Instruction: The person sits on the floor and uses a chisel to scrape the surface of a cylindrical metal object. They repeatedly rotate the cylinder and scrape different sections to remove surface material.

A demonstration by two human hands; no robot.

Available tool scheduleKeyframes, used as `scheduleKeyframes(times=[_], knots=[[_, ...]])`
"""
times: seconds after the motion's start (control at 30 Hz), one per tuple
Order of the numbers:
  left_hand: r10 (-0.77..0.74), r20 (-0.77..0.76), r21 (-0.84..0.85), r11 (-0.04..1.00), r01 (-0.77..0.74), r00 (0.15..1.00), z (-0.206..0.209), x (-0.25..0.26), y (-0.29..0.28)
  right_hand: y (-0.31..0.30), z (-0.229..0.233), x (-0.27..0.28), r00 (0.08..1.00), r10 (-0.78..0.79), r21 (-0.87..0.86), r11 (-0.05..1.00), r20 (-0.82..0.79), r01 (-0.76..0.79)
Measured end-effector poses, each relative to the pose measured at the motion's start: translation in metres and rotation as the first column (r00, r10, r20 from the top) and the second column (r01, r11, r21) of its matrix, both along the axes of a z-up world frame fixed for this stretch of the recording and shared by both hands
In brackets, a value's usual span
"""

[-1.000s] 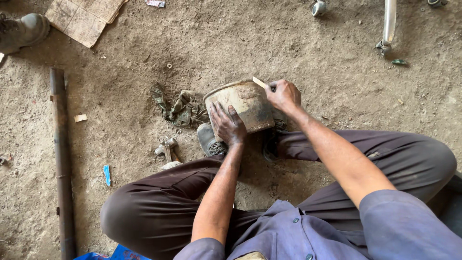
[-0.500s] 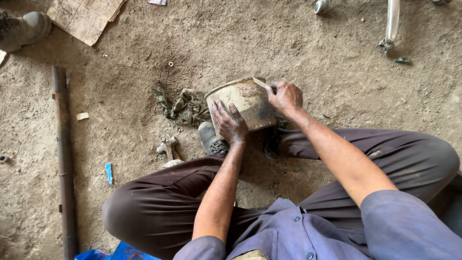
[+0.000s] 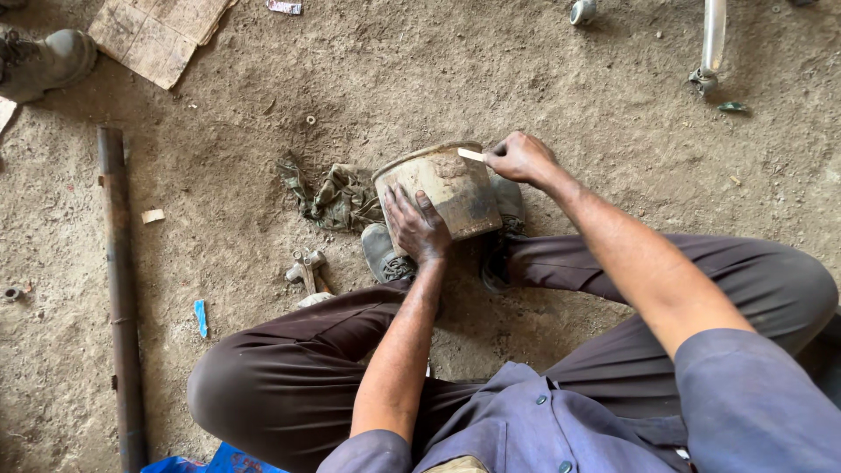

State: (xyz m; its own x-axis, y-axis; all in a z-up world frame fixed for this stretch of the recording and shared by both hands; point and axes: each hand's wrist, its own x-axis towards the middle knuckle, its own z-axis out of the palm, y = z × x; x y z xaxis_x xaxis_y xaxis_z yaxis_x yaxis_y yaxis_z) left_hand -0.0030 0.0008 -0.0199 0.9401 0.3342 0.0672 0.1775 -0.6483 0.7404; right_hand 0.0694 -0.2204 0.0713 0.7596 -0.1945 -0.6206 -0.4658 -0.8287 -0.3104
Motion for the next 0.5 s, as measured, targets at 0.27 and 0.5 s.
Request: scheduleKeyframes(times=[0.27,0.5], knots=[[-0.006,-0.019,-0.015,1.000,0.005,1.000,0.006,0.002,0.003,0.036,-0.005,0.009,0.979,0.134,0.032,0.990,0.154,-0.141],[-0.010,-0.012,0.027,1.000,0.010,1.000,0.002,0.001,0.001,0.019,0.010,0.005,0.994,0.098,-0.030,0.995,0.046,-0.097]])
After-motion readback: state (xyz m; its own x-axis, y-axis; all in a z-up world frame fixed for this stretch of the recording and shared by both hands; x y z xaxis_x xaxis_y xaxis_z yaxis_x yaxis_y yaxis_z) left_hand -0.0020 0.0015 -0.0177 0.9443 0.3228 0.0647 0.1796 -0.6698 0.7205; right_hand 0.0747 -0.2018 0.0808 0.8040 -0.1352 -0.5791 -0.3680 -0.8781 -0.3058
